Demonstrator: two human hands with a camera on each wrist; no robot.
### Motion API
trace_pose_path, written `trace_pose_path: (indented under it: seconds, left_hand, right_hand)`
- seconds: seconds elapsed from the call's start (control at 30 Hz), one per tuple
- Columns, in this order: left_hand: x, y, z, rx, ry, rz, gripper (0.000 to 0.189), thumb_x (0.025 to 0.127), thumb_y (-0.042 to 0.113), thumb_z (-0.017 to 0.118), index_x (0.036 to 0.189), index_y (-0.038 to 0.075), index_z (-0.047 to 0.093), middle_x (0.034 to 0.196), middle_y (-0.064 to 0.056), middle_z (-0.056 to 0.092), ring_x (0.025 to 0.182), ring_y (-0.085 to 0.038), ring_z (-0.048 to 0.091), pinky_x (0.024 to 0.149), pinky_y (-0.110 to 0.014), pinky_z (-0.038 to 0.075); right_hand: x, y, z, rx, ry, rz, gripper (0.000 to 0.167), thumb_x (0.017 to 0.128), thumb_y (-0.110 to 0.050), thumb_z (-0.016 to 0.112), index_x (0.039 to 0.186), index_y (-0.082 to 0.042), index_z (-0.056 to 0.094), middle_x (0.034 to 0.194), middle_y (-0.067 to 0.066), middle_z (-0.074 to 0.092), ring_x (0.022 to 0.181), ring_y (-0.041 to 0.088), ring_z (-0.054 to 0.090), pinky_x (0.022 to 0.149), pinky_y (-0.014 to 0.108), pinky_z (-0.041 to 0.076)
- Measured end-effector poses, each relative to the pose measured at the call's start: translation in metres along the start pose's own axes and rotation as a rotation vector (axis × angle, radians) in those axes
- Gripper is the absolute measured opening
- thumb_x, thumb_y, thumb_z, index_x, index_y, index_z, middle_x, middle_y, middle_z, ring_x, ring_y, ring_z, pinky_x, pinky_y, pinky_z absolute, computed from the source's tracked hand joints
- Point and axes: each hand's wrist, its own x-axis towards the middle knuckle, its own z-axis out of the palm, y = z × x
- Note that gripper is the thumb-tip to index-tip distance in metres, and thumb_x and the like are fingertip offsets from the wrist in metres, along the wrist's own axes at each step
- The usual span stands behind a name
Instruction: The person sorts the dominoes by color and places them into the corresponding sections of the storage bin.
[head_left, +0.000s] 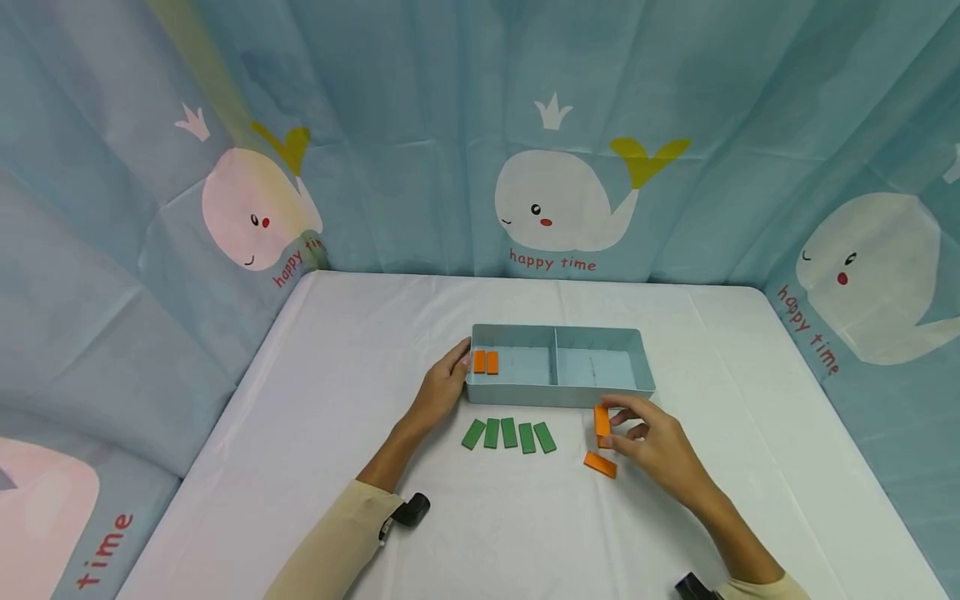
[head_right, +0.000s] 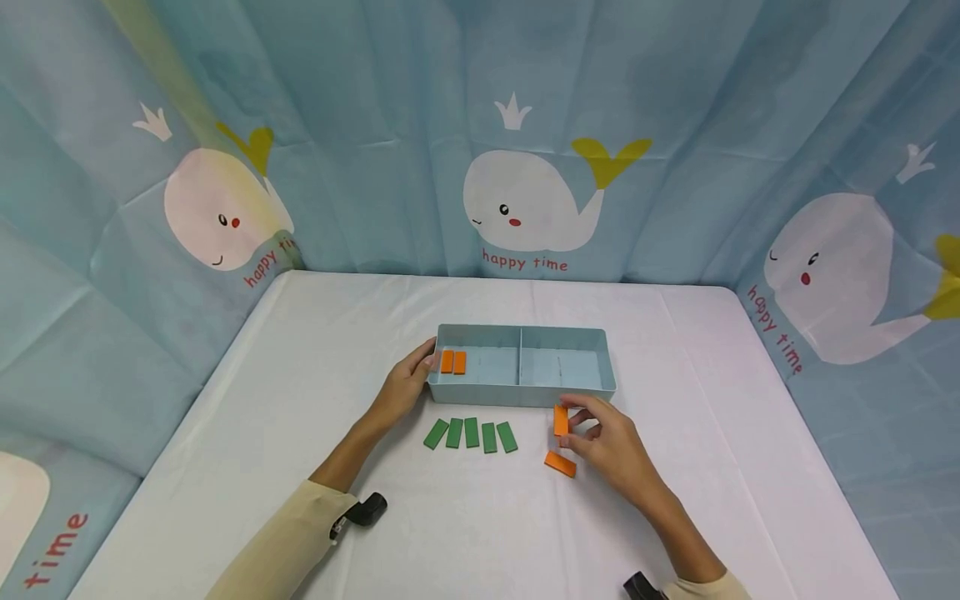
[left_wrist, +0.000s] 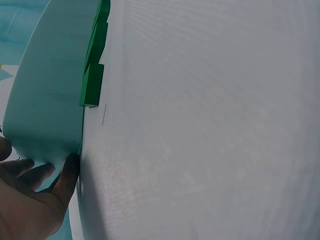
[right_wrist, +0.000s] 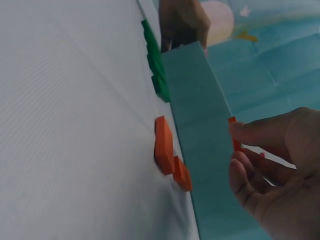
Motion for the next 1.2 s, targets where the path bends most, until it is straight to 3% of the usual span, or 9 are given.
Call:
trace_pose_path:
  seconds: [0.2,0.4,0.53,0.73,0.93,1.0,1.17,1.2]
  left_hand:
    - [-0.001,0.002,-0.001,0.013,0.005,-0.001,0.054,0.117,0.028,0.042,0.166,0.005,0.035,0.171,-0.008,0.036,0.16,-0.028,0.03,0.131,-0.05,0.026]
    - [-0.001,0.003,-0.001,0.02,0.009,0.004,0.054,0.116,0.026,0.043,0.165,0.005,0.035,0.171,-0.009,0.037,0.16,-0.029,0.03,0.131,-0.051,0.027]
    - [-0.001,0.003,-0.001,0.022,0.009,0.007,0.054,0.117,0.025,0.042,0.165,0.004,0.034,0.171,-0.01,0.036,0.16,-0.03,0.03,0.131,-0.051,0.026]
    - [-0.002,0.003,-0.001,0.022,0.007,0.006,0.054,0.117,0.026,0.04,0.166,0.004,0.034,0.172,-0.01,0.035,0.16,-0.03,0.029,0.131,-0.051,0.026]
    - [-0.002,0.003,-0.001,0.029,0.01,0.002,0.054,0.117,0.027,0.04,0.166,0.005,0.034,0.171,-0.009,0.036,0.16,-0.029,0.03,0.131,-0.05,0.026]
    - [-0.002,0.003,-0.001,0.034,0.01,0.002,0.054,0.117,0.026,0.041,0.166,0.005,0.034,0.171,-0.009,0.035,0.16,-0.03,0.03,0.131,-0.051,0.026]
    - [-0.002,0.003,-0.001,0.029,0.011,0.01,0.054,0.117,0.025,0.041,0.166,0.004,0.034,0.171,-0.011,0.035,0.16,-0.032,0.03,0.131,-0.053,0.026]
    - [-0.002,0.003,-0.001,0.026,0.011,0.012,0.053,0.117,0.024,0.041,0.165,0.003,0.034,0.171,-0.012,0.035,0.16,-0.032,0.03,0.13,-0.053,0.026]
  right_hand:
    - [0.006,-0.012,0.005,0.088,-0.005,-0.036,0.055,0.088,0.002,0.084,0.139,-0.005,0.066,0.121,0.01,0.071,0.085,0.024,0.071,0.07,0.026,0.063]
    - [0.014,-0.019,0.014,0.119,0.009,-0.133,0.052,0.09,0.002,0.082,0.139,-0.004,0.065,0.127,0.012,0.071,0.096,0.025,0.07,0.074,0.029,0.065]
    - [0.019,-0.024,0.019,0.131,0.017,-0.152,0.052,0.09,0.002,0.082,0.139,-0.005,0.066,0.128,0.012,0.071,0.097,0.026,0.07,0.071,0.03,0.065]
    - [0.025,-0.028,0.026,0.126,0.027,-0.169,0.052,0.091,-0.001,0.082,0.14,-0.005,0.065,0.134,0.009,0.07,0.105,0.024,0.068,0.079,0.025,0.063]
    - [0.03,-0.029,0.03,0.202,0.006,-0.118,0.051,0.096,-0.007,0.08,0.144,-0.008,0.063,0.136,0.011,0.067,0.097,0.026,0.071,0.053,0.033,0.06]
    - [0.032,-0.029,0.031,0.205,0.009,-0.122,0.051,0.096,-0.008,0.079,0.144,-0.009,0.062,0.137,0.01,0.067,0.099,0.025,0.071,0.057,0.031,0.062]
    - [0.037,-0.031,0.036,0.18,0.029,-0.173,0.051,0.095,-0.005,0.08,0.143,-0.007,0.063,0.139,0.009,0.067,0.11,0.023,0.068,0.085,0.022,0.062]
    - [0.038,-0.031,0.037,0.176,0.032,-0.178,0.051,0.094,-0.004,0.081,0.142,-0.007,0.063,0.139,0.009,0.067,0.11,0.023,0.068,0.086,0.022,0.062]
